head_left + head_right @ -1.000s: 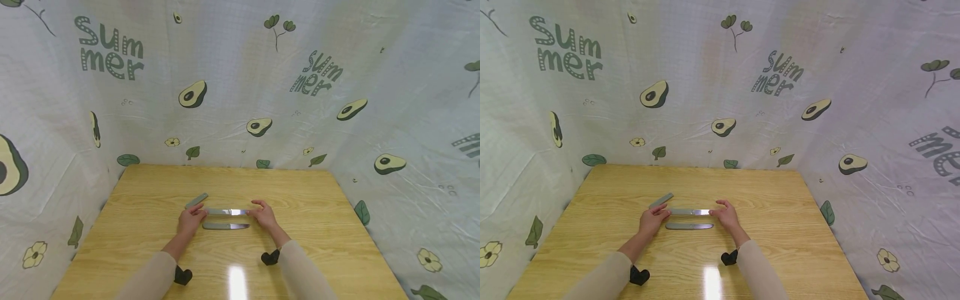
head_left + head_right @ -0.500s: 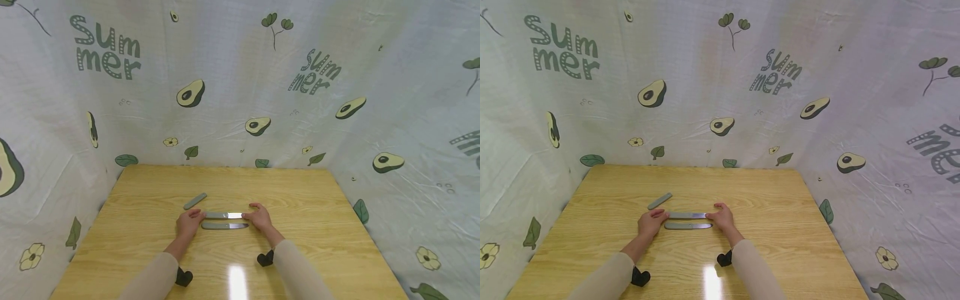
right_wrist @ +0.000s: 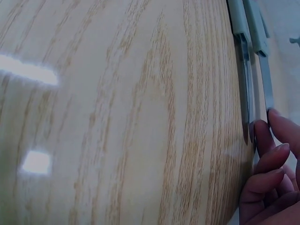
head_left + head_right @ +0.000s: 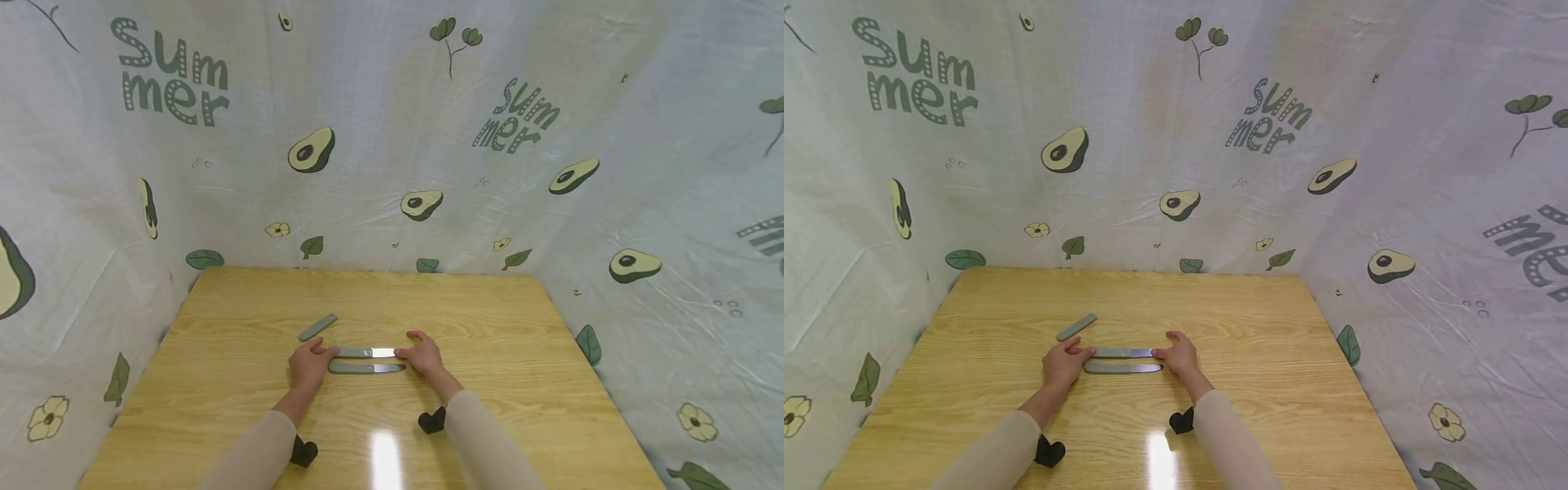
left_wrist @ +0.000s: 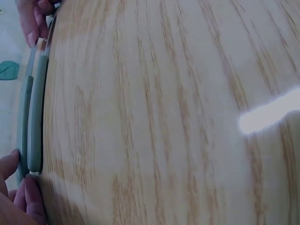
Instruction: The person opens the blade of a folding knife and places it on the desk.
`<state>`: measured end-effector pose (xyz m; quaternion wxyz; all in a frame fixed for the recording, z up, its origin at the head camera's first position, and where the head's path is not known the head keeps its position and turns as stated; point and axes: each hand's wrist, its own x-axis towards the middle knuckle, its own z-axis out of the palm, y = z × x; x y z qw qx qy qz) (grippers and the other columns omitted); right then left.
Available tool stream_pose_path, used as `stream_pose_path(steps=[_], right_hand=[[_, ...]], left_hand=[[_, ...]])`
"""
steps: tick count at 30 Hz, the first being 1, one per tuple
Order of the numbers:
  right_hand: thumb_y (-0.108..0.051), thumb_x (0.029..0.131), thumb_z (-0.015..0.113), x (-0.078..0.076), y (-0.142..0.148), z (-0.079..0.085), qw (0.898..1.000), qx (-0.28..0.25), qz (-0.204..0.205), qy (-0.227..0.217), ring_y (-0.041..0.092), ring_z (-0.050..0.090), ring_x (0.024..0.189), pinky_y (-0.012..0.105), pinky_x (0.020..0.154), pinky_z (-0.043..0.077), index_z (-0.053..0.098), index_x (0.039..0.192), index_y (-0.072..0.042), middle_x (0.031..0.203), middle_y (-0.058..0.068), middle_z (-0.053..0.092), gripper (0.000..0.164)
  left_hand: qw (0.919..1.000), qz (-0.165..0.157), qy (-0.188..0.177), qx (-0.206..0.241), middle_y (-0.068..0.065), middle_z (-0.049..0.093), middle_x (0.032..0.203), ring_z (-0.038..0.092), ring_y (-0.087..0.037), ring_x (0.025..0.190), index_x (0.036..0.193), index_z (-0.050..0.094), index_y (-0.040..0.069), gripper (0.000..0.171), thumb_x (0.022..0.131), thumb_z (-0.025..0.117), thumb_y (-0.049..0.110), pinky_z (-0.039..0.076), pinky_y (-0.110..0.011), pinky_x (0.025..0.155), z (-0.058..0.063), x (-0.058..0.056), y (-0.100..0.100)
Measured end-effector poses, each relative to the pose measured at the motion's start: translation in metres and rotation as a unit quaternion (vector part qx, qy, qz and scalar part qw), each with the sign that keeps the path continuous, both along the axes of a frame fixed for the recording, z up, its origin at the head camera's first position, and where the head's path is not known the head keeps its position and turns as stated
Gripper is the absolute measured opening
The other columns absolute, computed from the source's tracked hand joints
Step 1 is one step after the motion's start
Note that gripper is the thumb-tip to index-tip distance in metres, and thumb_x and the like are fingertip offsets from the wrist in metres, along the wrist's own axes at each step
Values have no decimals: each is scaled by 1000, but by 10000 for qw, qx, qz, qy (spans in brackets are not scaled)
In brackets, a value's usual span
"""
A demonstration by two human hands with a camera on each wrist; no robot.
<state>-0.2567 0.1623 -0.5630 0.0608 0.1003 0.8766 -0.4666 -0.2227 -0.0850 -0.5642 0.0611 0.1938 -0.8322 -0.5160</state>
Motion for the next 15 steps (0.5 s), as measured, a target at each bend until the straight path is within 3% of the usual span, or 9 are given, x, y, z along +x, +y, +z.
stream_pose_path(steps=[4, 7, 9, 11, 15], right_hand=[[-23, 74, 84, -1, 1, 1, 9999, 18, 49, -91, 25, 57, 95, 34, 80, 49, 57, 130, -8, 124, 20, 62, 64], [-24, 75, 84, -1, 2, 1, 9998, -3, 74, -203, 15, 54, 66, 24, 58, 45, 54, 134, -9, 88, 13, 68, 68], [-23, 76, 83, -1, 2, 3, 9996, -64, 87, -269, 11, 48, 50, 21, 48, 40, 51, 136, -8, 64, 5, 61, 70], [-24, 77, 83, -1, 2, 4, 9995, -75, 114, -295, 8, 45, 43, 20, 44, 37, 49, 138, -8, 52, -1, 53, 71], [-23, 77, 82, -1, 3, 2, 9993, -158, 183, -277, 7, 47, 40, 19, 41, 36, 46, 139, -7, 49, -4, 53, 74]], left_hand=[[9998, 18, 132, -139, -14, 74, 89, 68, -27, 83, 118, 66, -3, 47, 79, 80, 20, 53, -33, 74, -1, 0, 1], [9996, 40, 196, -215, -13, 74, 86, 67, -23, 79, 117, 67, -3, 46, 78, 80, 19, 51, -29, 69, -1, 1, 1], [9995, 30, 246, -219, -13, 74, 85, 66, -23, 77, 116, 68, -3, 46, 78, 81, 18, 51, -30, 69, 0, 1, 1], [9994, 15, 285, -205, -14, 74, 84, 67, -23, 77, 116, 67, -4, 46, 78, 80, 17, 52, -31, 70, 0, 2, 1], [9994, 25, 309, -176, -14, 74, 84, 67, -22, 77, 116, 68, -4, 45, 78, 80, 17, 52, -30, 70, 0, 2, 1]])
